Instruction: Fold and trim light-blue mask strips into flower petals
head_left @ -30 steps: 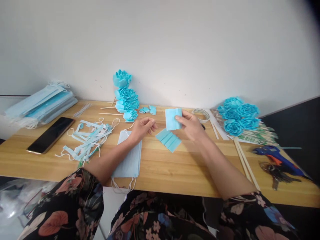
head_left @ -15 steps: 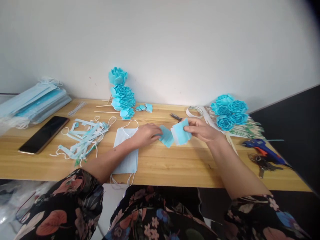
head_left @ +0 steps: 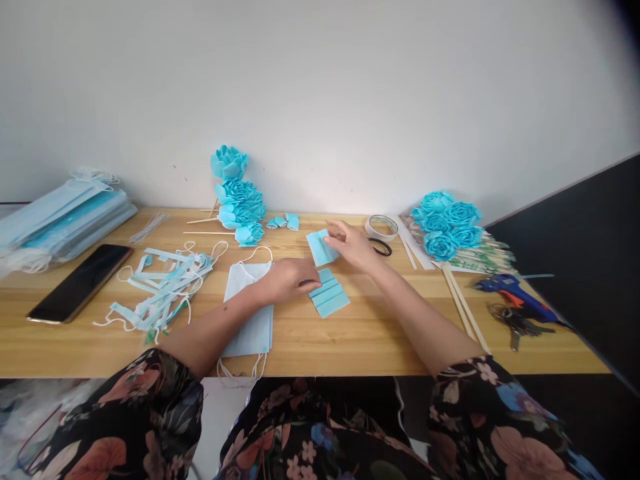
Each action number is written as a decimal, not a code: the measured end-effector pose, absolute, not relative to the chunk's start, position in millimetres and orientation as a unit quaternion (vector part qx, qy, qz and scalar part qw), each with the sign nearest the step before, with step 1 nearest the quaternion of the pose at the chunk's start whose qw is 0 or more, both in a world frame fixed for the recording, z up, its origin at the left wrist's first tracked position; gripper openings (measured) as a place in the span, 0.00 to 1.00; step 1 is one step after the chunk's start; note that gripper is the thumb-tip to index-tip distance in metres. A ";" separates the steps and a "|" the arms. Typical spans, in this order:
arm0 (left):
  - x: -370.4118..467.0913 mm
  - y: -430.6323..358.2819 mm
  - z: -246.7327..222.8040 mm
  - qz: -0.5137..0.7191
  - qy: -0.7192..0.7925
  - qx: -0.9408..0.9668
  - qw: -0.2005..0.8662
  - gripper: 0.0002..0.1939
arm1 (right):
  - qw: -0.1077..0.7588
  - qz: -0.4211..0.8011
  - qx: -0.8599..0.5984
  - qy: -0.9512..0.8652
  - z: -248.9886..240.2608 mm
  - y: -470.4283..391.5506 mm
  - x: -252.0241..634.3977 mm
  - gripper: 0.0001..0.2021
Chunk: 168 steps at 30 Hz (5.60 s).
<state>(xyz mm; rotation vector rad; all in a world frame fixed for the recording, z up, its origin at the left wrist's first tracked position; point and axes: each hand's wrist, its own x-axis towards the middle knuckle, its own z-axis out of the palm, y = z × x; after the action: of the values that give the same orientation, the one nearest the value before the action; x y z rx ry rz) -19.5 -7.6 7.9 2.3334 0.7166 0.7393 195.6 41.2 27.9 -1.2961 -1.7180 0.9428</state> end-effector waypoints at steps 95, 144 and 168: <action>-21.9 8.6 7.4 0.529 0.430 0.473 0.557 0.23 | 0.431 0.413 -0.441 -0.670 5.6 24.5 162.8 0.18; -22.7 3.0 11.5 0.472 0.441 0.712 0.276 0.11 | 0.488 0.224 -0.414 -0.735 25.9 14.4 165.5 0.06; -29.4 15.9 8.4 0.551 0.457 0.509 0.478 0.14 | 0.444 0.325 -0.410 -0.728 21.1 25.7 171.9 0.16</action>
<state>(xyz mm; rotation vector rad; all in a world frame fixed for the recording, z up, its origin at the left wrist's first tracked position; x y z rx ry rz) -29.4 15.9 8.4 1.2432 1.1149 1.3448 171.9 25.7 21.1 -1.0157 -1.8045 0.8056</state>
